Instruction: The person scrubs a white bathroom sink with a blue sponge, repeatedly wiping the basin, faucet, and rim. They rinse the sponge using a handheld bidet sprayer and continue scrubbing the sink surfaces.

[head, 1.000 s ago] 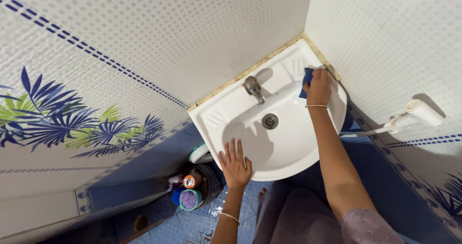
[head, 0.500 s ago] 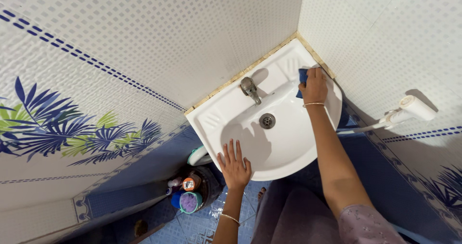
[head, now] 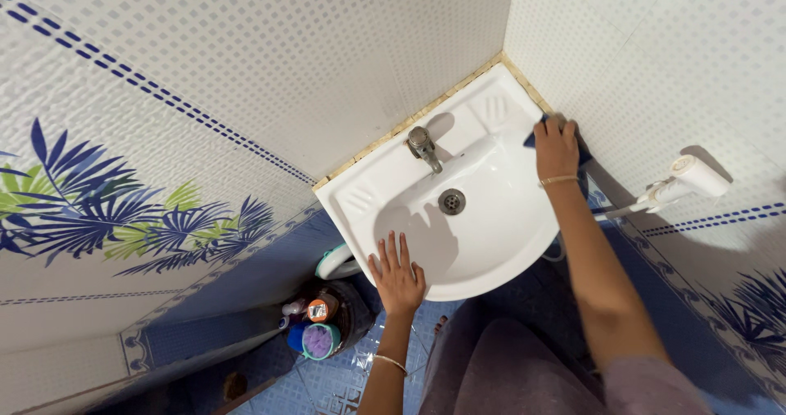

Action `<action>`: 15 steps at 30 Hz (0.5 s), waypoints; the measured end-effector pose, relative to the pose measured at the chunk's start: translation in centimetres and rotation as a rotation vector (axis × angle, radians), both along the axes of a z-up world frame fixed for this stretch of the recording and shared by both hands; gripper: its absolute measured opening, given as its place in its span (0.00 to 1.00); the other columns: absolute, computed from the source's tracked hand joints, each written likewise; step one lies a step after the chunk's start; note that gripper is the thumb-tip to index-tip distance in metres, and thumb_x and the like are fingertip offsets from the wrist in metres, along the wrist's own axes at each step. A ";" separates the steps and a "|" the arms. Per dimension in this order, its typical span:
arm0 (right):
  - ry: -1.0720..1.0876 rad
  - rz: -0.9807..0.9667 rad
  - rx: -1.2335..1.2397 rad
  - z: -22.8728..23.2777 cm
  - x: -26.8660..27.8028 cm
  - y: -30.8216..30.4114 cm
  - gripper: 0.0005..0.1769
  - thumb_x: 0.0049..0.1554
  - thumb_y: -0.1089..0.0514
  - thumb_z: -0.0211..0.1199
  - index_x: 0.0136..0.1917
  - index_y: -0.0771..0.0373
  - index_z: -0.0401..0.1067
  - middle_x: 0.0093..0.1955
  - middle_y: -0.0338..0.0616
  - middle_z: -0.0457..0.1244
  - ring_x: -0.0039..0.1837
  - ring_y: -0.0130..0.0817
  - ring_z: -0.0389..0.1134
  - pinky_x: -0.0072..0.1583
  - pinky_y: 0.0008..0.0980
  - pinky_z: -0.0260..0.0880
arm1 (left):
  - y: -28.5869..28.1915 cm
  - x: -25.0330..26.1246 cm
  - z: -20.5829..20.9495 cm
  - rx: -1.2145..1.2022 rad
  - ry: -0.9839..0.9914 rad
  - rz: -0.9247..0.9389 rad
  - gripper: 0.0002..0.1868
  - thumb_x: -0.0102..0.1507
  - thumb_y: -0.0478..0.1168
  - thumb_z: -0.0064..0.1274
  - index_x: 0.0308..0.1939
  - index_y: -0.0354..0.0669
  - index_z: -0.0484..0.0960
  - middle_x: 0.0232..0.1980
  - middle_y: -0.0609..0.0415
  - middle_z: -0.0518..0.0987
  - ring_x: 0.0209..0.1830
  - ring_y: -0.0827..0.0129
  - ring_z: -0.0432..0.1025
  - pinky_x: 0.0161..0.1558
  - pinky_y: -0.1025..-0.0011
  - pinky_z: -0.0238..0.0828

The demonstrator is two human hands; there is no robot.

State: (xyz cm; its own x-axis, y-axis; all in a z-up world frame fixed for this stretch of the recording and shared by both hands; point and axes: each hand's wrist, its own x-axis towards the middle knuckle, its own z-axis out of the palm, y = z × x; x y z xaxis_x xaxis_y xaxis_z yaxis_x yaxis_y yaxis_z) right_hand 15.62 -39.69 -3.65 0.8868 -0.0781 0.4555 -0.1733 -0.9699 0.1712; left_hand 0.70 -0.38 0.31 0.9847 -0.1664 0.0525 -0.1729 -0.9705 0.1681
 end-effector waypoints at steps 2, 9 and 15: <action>0.010 0.103 -0.004 0.3 -3.9 -0.5 0.16 0.57 0.62 0.58 0.59 0.57 0.75 0.63 0.47 0.63 0.65 0.54 0.61 0.70 0.45 0.67 | 0.0 -0.1 0.1 0.013 0.003 -0.005 0.40 0.61 0.47 0.41 0.79 0.49 0.54 0.82 0.51 0.51 0.81 0.52 0.45 0.75 0.43 0.33; 0.544 0.447 0.346 -1.6 -16.5 8.5 0.23 0.51 0.62 0.59 0.61 0.56 0.75 0.62 0.47 0.63 0.63 0.51 0.63 0.66 0.49 0.62 | 0.4 -0.2 -0.4 -0.109 -0.079 -0.022 0.37 0.68 0.51 0.36 0.80 0.44 0.52 0.82 0.48 0.52 0.81 0.50 0.45 0.75 0.45 0.33; 0.664 0.708 0.946 -0.3 -16.6 26.0 0.24 0.55 0.62 0.62 0.65 0.62 0.69 0.65 0.51 0.61 0.65 0.51 0.62 0.68 0.46 0.61 | 1.4 -1.8 0.0 -0.714 -0.151 0.193 0.31 0.74 0.48 0.29 0.79 0.37 0.54 0.82 0.41 0.54 0.84 0.48 0.46 0.79 0.51 0.37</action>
